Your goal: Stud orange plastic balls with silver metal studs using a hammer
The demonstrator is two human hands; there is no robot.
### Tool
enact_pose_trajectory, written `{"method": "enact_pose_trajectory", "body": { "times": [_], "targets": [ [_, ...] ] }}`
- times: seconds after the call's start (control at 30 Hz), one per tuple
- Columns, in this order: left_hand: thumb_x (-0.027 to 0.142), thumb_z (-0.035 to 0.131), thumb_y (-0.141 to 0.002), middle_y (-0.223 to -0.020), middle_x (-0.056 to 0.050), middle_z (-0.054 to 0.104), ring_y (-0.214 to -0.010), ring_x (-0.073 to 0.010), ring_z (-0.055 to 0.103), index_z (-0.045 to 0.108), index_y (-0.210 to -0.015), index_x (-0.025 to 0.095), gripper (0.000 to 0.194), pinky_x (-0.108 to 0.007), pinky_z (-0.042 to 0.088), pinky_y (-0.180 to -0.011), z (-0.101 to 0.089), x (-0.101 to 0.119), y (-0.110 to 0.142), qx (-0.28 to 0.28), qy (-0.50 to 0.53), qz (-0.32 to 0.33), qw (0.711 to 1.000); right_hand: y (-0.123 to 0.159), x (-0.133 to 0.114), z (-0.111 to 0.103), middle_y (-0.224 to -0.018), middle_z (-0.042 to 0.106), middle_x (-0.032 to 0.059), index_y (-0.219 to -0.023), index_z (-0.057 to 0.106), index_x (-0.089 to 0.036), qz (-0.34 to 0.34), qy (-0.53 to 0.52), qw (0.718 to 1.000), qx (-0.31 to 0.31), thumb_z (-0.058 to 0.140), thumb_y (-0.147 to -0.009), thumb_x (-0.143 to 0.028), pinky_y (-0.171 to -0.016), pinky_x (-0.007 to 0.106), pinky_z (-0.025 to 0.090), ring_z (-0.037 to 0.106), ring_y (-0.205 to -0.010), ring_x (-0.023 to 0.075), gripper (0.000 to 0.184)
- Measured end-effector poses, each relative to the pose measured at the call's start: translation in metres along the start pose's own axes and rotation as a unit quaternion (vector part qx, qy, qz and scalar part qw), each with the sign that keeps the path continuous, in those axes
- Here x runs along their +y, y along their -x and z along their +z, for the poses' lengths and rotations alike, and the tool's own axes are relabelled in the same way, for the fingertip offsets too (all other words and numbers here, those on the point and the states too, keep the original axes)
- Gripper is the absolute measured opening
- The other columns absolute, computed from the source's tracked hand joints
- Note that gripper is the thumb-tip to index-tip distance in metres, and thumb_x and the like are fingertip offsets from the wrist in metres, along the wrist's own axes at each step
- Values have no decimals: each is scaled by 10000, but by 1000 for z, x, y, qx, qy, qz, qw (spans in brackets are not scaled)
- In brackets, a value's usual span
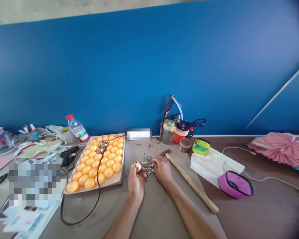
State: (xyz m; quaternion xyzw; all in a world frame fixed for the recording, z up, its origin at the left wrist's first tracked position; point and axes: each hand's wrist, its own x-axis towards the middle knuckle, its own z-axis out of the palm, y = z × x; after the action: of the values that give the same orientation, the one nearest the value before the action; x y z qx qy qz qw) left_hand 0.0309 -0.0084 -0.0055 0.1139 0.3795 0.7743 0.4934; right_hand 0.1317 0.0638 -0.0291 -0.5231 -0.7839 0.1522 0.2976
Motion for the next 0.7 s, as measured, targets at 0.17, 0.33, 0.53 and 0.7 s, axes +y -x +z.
{"method": "enact_pose_trajectory", "body": {
  "times": [0.17, 0.33, 0.53, 0.7],
  "targets": [
    [449, 605, -708, -577, -2, 589, -430, -92, 467, 547, -732, 152, 303, -260, 405, -540, 1, 1, 0, 3, -1, -5, 1000, -2, 1, 0, -756, 606, 52, -674, 603, -179, 11, -73, 996, 40, 441, -764, -143, -717, 269, 346, 528, -766, 168, 189],
    [455, 591, -721, -579, 20, 564, -447, -87, 462, 542, -769, 165, 298, -249, 399, -542, 3, 3, 2, -2, -22, -7, 1000, -6, -2, -6, -693, 613, 50, -759, 552, -172, 101, -306, 941, 101, 408, -786, -232, -617, 278, 418, 545, -616, 164, 158],
    [441, 578, -743, -591, 33, 540, -458, -86, 455, 501, -747, 174, 278, -231, 368, -510, 3, 2, 2, -14, -60, 17, 998, -2, -12, -8, -565, 534, -8, -723, 538, -186, 105, -357, 925, 82, 445, -766, -267, -527, 248, 378, 486, -523, 142, 131],
    [423, 567, -758, -620, 29, 550, -471, -87, 466, 525, -823, 173, 262, -226, 366, -511, 0, 0, 1, -21, -64, 22, 997, -3, -11, -6, -699, 608, 30, -754, 586, -169, 96, -357, 926, 79, 471, -753, -295, -609, 258, 404, 532, -642, 158, 170]
  ]
}}
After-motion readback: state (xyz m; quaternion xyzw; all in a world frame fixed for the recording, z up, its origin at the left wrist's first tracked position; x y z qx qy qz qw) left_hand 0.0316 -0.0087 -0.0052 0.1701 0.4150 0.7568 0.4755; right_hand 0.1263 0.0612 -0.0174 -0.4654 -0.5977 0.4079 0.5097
